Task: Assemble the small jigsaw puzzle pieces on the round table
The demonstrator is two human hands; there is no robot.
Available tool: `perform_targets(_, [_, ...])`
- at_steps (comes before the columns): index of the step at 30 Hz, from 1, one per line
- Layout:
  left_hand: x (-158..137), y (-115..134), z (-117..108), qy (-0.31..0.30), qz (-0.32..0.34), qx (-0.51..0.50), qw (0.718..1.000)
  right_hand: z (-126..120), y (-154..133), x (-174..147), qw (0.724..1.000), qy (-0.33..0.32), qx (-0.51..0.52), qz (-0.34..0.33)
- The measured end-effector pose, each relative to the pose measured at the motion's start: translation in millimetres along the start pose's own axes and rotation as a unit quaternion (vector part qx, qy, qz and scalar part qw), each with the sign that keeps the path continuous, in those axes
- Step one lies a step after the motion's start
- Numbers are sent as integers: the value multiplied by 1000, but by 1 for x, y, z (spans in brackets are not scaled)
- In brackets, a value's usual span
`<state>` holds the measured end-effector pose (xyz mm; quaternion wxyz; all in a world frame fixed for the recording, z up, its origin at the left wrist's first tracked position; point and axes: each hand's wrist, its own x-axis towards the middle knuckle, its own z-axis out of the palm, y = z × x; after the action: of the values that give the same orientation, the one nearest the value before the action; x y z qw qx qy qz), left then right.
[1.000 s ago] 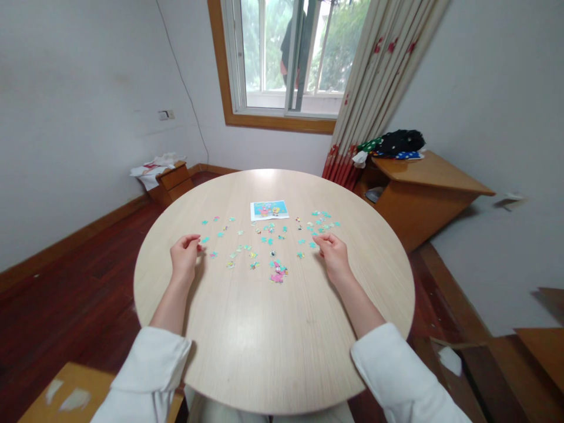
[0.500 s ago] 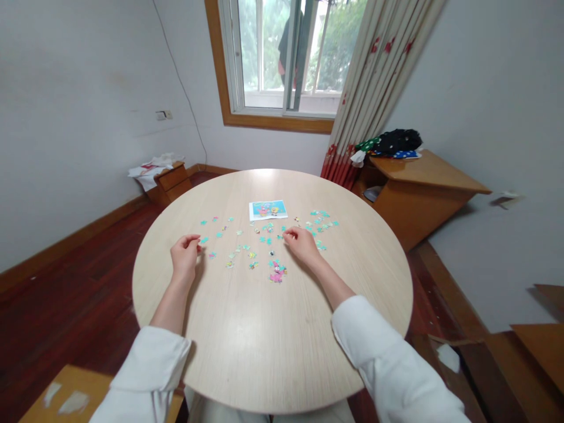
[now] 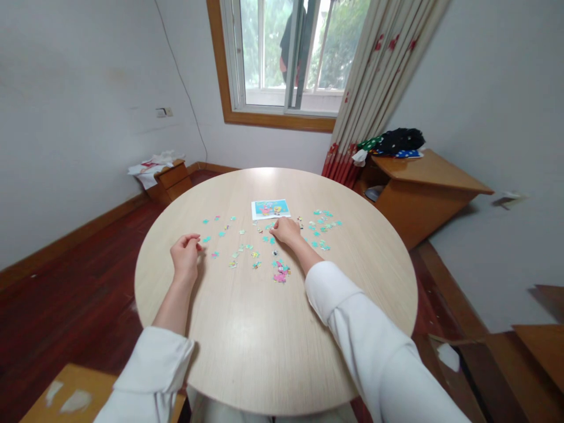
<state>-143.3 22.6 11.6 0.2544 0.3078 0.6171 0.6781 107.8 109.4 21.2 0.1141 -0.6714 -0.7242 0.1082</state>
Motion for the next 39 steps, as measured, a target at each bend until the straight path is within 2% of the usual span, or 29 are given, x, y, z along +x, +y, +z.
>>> perform_targets(3, [-1,1,0,0,4,7,1000,-1,-2,0,1000,-10,7,-7])
perform_targets(8, [-3,3,0,7,0,4,1000,-1,-4,-3,1000,8,6,-6])
perform_targets(18, [-2,2,0,10,-12,-13,1000,-3,-3,3,1000,-14,19,14])
perform_targets(27, [-2,0,0,-4,-8,-11,1000,-7,-2,8,998,-42,38,-11])
perform_targets(32, [0,-3,1,-1,-1,4,1000,-4,2,1,994,9,96,-55])
perform_targets(36, [-1,-1,1,-8,-5,-3,1000,-13,12,-25,968,42,234,-85])
perform_targets(37, [-2,0,1,-12,-3,-2,1000,-17,15,-35,953,32,294,-73])
perform_targets(39, [-5,2,2,-18,5,3,1000,-22,22,-58,905,-30,421,-57])
